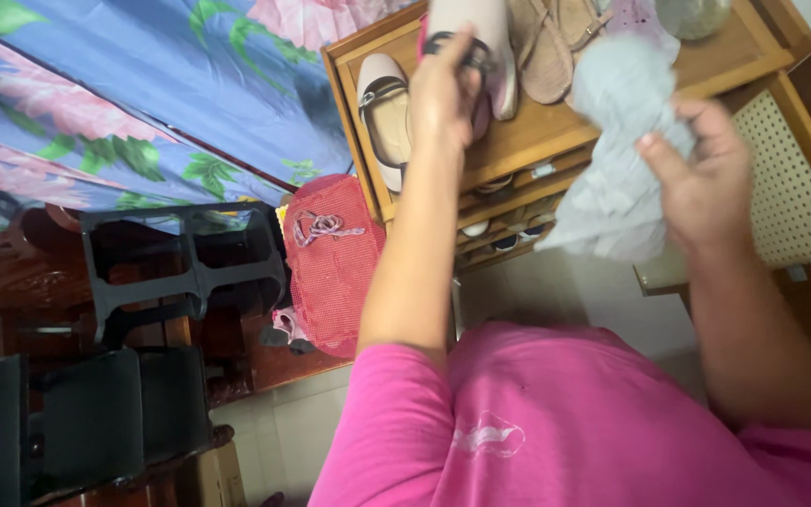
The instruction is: The person wipes several pairs of shoes with a cloth, including sandals, flats, and sneakers, then places them back on a wooden shoe rack. The person also ties the laces of a pair of pink sneakers.
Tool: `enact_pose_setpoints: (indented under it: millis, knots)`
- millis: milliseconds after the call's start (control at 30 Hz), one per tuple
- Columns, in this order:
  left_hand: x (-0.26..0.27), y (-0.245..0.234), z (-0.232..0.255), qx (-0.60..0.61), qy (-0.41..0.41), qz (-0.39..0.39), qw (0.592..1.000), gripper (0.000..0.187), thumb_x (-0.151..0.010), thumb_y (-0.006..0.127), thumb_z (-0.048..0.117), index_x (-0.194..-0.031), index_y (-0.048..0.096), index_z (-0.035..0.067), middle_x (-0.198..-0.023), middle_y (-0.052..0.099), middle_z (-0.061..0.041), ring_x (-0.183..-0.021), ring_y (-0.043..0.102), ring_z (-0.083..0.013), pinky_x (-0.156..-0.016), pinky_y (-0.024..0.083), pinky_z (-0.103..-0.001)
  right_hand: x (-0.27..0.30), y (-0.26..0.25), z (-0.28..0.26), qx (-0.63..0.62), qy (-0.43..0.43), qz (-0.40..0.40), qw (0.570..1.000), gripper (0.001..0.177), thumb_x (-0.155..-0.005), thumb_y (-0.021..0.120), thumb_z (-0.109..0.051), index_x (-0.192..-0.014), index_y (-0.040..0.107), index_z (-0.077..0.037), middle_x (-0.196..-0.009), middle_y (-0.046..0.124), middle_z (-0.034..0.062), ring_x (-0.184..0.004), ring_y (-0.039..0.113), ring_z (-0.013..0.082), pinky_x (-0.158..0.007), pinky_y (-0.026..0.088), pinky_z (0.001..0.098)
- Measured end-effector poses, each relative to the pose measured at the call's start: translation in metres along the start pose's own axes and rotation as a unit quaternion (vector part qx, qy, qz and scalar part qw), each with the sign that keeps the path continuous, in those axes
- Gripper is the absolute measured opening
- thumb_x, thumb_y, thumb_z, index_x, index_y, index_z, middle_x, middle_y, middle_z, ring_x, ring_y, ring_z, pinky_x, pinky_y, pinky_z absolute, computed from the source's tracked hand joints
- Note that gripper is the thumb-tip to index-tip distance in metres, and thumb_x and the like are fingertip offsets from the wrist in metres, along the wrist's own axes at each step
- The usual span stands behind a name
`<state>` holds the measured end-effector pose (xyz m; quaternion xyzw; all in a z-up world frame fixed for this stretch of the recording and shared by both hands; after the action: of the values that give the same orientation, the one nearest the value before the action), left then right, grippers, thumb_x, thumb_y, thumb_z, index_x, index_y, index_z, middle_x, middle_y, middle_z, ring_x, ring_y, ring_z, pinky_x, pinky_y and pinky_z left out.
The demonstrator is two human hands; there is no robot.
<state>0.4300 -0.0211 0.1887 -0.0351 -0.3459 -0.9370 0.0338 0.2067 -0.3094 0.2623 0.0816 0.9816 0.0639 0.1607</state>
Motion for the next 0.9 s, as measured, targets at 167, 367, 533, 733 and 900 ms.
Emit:
enact_pose_setpoints:
  millis: [167,367,533,733,900]
  knots:
    - [0.096,0.073,-0.019,-0.154,0.041,-0.058,0.985,0.036,-0.108,0.073,0.03,-0.127,0.074,-0.001,-0.113,0.076,-0.002,-0.1,0.064,-0.0132,-0.09,0.05,-0.033,-0.014,0.04,-0.059,0.256,-0.212,-0.048,0.942,0.04,-0.114,0.079,0.001,-0.151,0.063,0.002,-0.149,0.055,0.0217,-0.139,0.057,0.0267,-0.123,0.048,0.0418]
    - [0.18,0.123,-0.064,-0.096,-0.032,-0.166,0.981,0.081,-0.122,0.036,0.062,-0.158,0.05,-0.008,-0.161,0.053,-0.021,-0.148,0.051,-0.0263,-0.127,0.04,-0.037,-0.028,0.06,-0.032,0.283,-0.271,0.038,0.919,0.043,-0.12,0.074,-0.01,-0.158,0.056,-0.002,-0.168,0.022,0.0316,-0.158,0.042,0.0455,-0.133,0.042,0.0534]
    - [0.196,0.123,-0.098,-0.048,-0.066,-0.184,0.98,0.084,-0.116,0.04,0.067,-0.166,0.042,-0.001,-0.173,0.044,-0.017,-0.16,0.043,-0.0242,-0.134,0.031,-0.037,-0.041,0.008,0.018,0.296,-0.209,0.048,0.931,0.035,-0.125,0.074,-0.021,-0.154,0.064,-0.005,-0.153,0.059,0.0183,-0.144,0.056,0.0325,-0.128,0.046,0.0479]
    - [0.2,0.086,-0.128,0.023,-0.146,-0.123,0.981,0.088,-0.123,0.042,0.068,-0.162,0.047,-0.01,-0.147,0.065,-0.021,-0.13,0.057,-0.0341,-0.115,0.037,-0.047,-0.075,-0.088,0.027,0.202,-0.049,0.184,0.961,0.021,-0.119,0.065,-0.022,-0.132,0.065,-0.006,-0.132,0.068,0.0119,-0.123,0.065,0.0232,-0.108,0.051,0.0398]
    - [0.202,0.083,-0.127,0.022,-0.165,-0.125,0.978,0.088,-0.113,0.037,0.071,-0.162,0.047,-0.001,-0.152,0.065,-0.019,-0.135,0.066,-0.0305,-0.12,0.046,-0.045,-0.009,-0.065,-0.03,0.254,-0.223,0.057,0.939,0.035,-0.119,0.065,-0.005,-0.153,0.06,0.0,-0.152,0.065,0.019,-0.146,0.063,0.0296,-0.131,0.048,0.0451]
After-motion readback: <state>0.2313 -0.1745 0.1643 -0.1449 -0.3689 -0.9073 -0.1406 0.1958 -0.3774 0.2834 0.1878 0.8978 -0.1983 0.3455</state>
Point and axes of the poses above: each hand's wrist, its own x-axis away from the middle knuckle, its own y-axis out of the palm, z = x × y, the point moved 6 cm from there along -x, towards the middle knuckle
